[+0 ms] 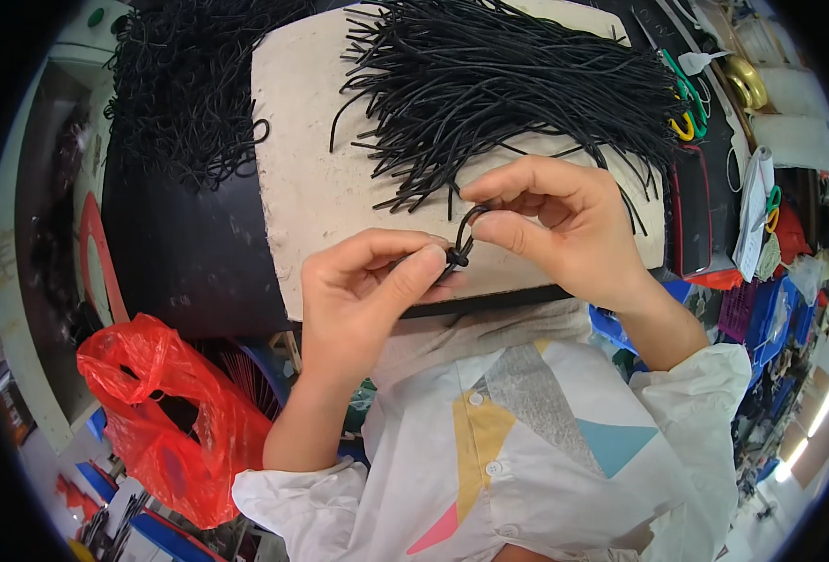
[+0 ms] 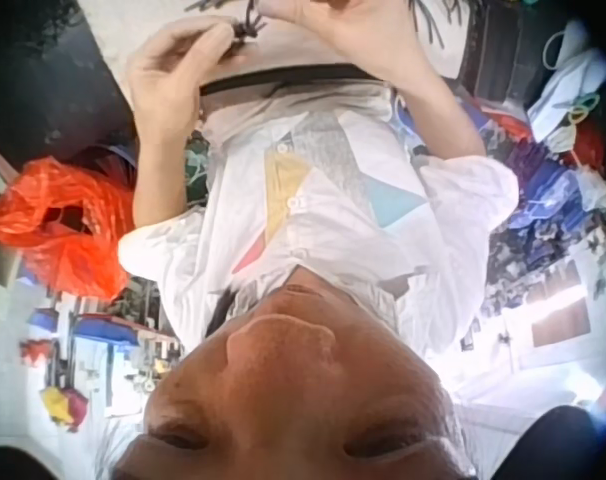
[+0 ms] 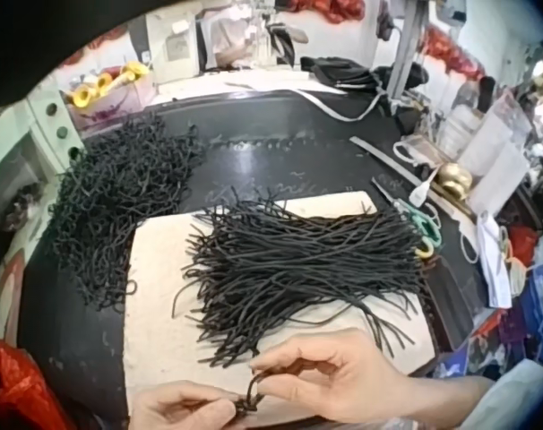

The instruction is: Looping and knotting black shoelaces to prepare them for packaging or use in shoe manufacturing.

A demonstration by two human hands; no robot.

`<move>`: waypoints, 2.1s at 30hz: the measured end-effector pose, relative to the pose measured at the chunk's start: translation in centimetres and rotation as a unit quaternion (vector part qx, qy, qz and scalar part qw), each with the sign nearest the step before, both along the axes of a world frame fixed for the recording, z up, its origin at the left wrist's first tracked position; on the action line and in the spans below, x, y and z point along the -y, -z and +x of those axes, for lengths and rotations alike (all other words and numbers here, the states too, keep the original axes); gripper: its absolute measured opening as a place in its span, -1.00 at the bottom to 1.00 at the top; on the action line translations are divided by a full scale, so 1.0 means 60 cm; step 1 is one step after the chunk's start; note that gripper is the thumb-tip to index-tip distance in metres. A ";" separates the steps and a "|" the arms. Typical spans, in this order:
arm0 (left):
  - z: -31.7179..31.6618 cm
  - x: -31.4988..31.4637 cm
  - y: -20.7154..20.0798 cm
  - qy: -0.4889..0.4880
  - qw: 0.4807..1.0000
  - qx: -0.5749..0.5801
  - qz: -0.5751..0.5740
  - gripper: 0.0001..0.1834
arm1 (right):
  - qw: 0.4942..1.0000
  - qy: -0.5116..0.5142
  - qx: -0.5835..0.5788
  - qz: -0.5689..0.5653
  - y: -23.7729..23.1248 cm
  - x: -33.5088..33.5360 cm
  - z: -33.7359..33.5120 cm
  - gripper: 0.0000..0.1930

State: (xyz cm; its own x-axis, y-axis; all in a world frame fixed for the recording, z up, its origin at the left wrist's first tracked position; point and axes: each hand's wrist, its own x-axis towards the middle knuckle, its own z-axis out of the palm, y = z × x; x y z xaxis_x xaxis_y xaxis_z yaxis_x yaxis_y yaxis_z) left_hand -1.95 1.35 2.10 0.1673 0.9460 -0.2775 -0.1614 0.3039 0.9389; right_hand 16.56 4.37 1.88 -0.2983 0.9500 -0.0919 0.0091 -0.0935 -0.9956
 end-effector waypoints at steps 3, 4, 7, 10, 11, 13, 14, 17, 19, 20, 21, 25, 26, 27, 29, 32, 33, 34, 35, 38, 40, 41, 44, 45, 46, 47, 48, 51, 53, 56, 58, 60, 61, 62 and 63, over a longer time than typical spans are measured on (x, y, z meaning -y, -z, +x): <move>-0.008 -0.006 0.006 0.006 0.981 0.126 -0.146 -0.84 | 1.000 -0.017 -0.003 0.018 -0.001 0.003 -0.002 -0.80; -0.008 -0.006 0.006 0.002 0.979 0.127 -0.156 -0.84 | 1.000 -0.025 -0.007 0.012 -0.002 0.003 -0.002 -0.79; -0.004 -0.005 0.004 -0.014 0.978 0.128 -0.166 -0.84 | 0.999 -0.023 0.000 -0.048 -0.013 0.006 -0.004 -0.81; 0.005 -0.003 0.003 -0.044 0.978 0.130 -0.155 -0.85 | 0.997 0.019 -0.034 -0.060 -0.010 0.014 -0.015 -0.89; 0.008 -0.003 0.002 -0.055 0.979 0.131 -0.149 -0.85 | 0.999 0.022 -0.014 -0.038 -0.008 0.016 -0.015 -0.89; 0.012 -0.001 0.002 -0.060 0.983 0.111 -0.130 -0.83 | 0.999 0.026 0.024 0.007 -0.004 0.018 -0.016 -0.89; 0.014 0.001 0.001 -0.063 0.986 0.100 -0.121 -0.82 | 0.999 0.029 0.026 0.016 -0.003 0.017 -0.017 -0.89; 0.020 0.006 -0.003 -0.097 0.989 0.067 -0.093 -0.84 | 0.998 0.038 0.028 0.031 -0.003 0.018 -0.020 -0.88; 0.015 0.008 0.003 -0.083 0.995 0.021 -0.041 -0.84 | 0.999 0.042 0.024 0.024 -0.004 0.019 -0.022 -0.87; 0.013 0.009 0.006 -0.076 0.997 -0.002 -0.015 -0.85 | 0.996 0.026 0.062 0.061 -0.005 0.018 -0.021 -0.88; 0.013 0.009 0.005 -0.069 0.998 -0.005 -0.015 -0.85 | 0.990 0.010 0.100 0.098 -0.006 0.014 -0.020 -0.88; 0.009 0.011 0.005 -0.054 0.998 0.000 -0.031 -0.86 | 0.930 -0.067 0.223 0.283 0.005 0.000 -0.004 -0.90; 0.008 0.011 0.006 -0.052 0.998 0.008 -0.038 -0.87 | 0.948 -0.050 0.202 0.242 0.003 0.001 -0.006 -0.91; 0.007 0.011 0.007 -0.053 0.997 0.017 -0.048 -0.87 | 0.962 -0.033 0.181 0.201 0.000 0.005 -0.008 -0.92; 0.005 0.010 0.008 -0.054 0.996 0.036 -0.065 -0.86 | 0.988 0.012 0.111 0.104 -0.001 0.012 -0.014 -0.92; 0.008 0.009 0.011 -0.062 0.994 0.058 -0.067 -0.86 | 0.997 0.069 -0.020 -0.017 0.015 0.024 -0.025 -0.90; 0.009 0.009 0.011 -0.072 0.994 0.062 -0.060 -0.85 | 0.996 0.073 -0.050 -0.024 0.021 0.026 -0.029 -0.89; 0.010 0.009 0.012 -0.083 0.993 0.066 -0.053 -0.85 | 0.997 0.058 -0.050 -0.028 0.022 0.027 -0.029 -0.88; 0.010 0.009 0.012 -0.094 0.992 0.070 -0.046 -0.84 | 0.997 0.043 -0.049 -0.031 0.022 0.027 -0.028 -0.87; 0.011 0.012 0.016 -0.090 0.994 0.052 -0.039 -0.83 | 0.998 -0.014 0.040 -0.039 0.012 0.026 -0.018 -0.88; 0.012 0.012 0.016 -0.094 0.992 0.062 -0.055 -0.83 | 0.997 -0.015 0.076 0.017 0.017 0.023 -0.014 -0.89; 0.012 0.011 0.016 -0.095 0.991 0.067 -0.063 -0.83 | 0.994 -0.015 0.094 0.045 0.018 0.022 -0.012 -0.89; 0.014 0.012 0.019 -0.103 0.987 0.096 -0.081 -0.82 | 0.994 -0.009 0.094 0.061 0.017 0.022 -0.013 -0.89; 0.015 0.012 0.020 -0.107 0.984 0.113 -0.088 -0.82 | 0.992 -0.009 0.101 0.071 0.016 0.022 -0.014 -0.89; 0.016 0.012 0.021 -0.110 0.981 0.130 -0.096 -0.82 | 0.991 -0.007 0.108 0.081 0.016 0.023 -0.014 -0.89; 0.016 0.011 0.023 -0.112 0.977 0.148 -0.104 -0.81 | 0.989 -0.005 0.116 0.091 0.015 0.024 -0.014 -0.90; 0.016 0.011 0.024 -0.113 0.973 0.166 -0.112 -0.81 | 0.988 -0.002 0.119 0.098 0.014 0.024 -0.014 -0.90; 0.014 0.014 0.024 -0.123 0.963 0.204 -0.128 -0.81 | 0.986 -0.006 0.120 0.116 0.011 0.023 -0.014 -0.91; 0.014 0.014 0.024 -0.125 0.959 0.218 -0.132 -0.82 | 0.985 -0.012 0.123 0.120 0.007 0.023 -0.013 -0.92; 0.011 0.015 0.026 -0.115 0.955 0.240 -0.129 -0.83 | 0.983 -0.016 0.128 0.129 0.006 0.022 -0.013 -0.93; 0.020 0.014 0.024 -0.129 0.973 0.165 -0.093 -0.83 | 0.983 -0.013 0.136 0.125 0.006 0.024 -0.013 -0.93; 0.026 0.013 0.020 -0.143 0.980 0.116 -0.074 -0.85 | 0.982 -0.012 0.141 0.126 0.007 0.025 -0.014 -0.93; 0.028 0.013 0.018 -0.149 0.980 0.106 -0.072 -0.86 | 0.981 -0.012 0.143 0.128 0.008 0.025 -0.013 -0.93; 0.029 0.013 0.018 -0.155 0.981 0.095 -0.071 -0.88 | 0.981 -0.012 0.144 0.130 0.009 0.025 -0.013 -0.93; 0.028 0.012 0.021 -0.146 0.982 0.109 -0.055 -0.88 | 0.980 -0.012 0.146 0.134 0.008 0.025 -0.013 -0.93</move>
State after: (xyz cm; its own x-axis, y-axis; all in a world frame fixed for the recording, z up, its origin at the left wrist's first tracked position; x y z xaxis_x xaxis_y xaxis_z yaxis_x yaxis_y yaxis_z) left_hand -0.28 0.60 0.84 -0.0399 0.9289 -0.3682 -0.4511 0.3120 0.8361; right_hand 15.75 2.86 1.37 -0.3185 0.9450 0.0746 0.2957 0.1738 -0.9393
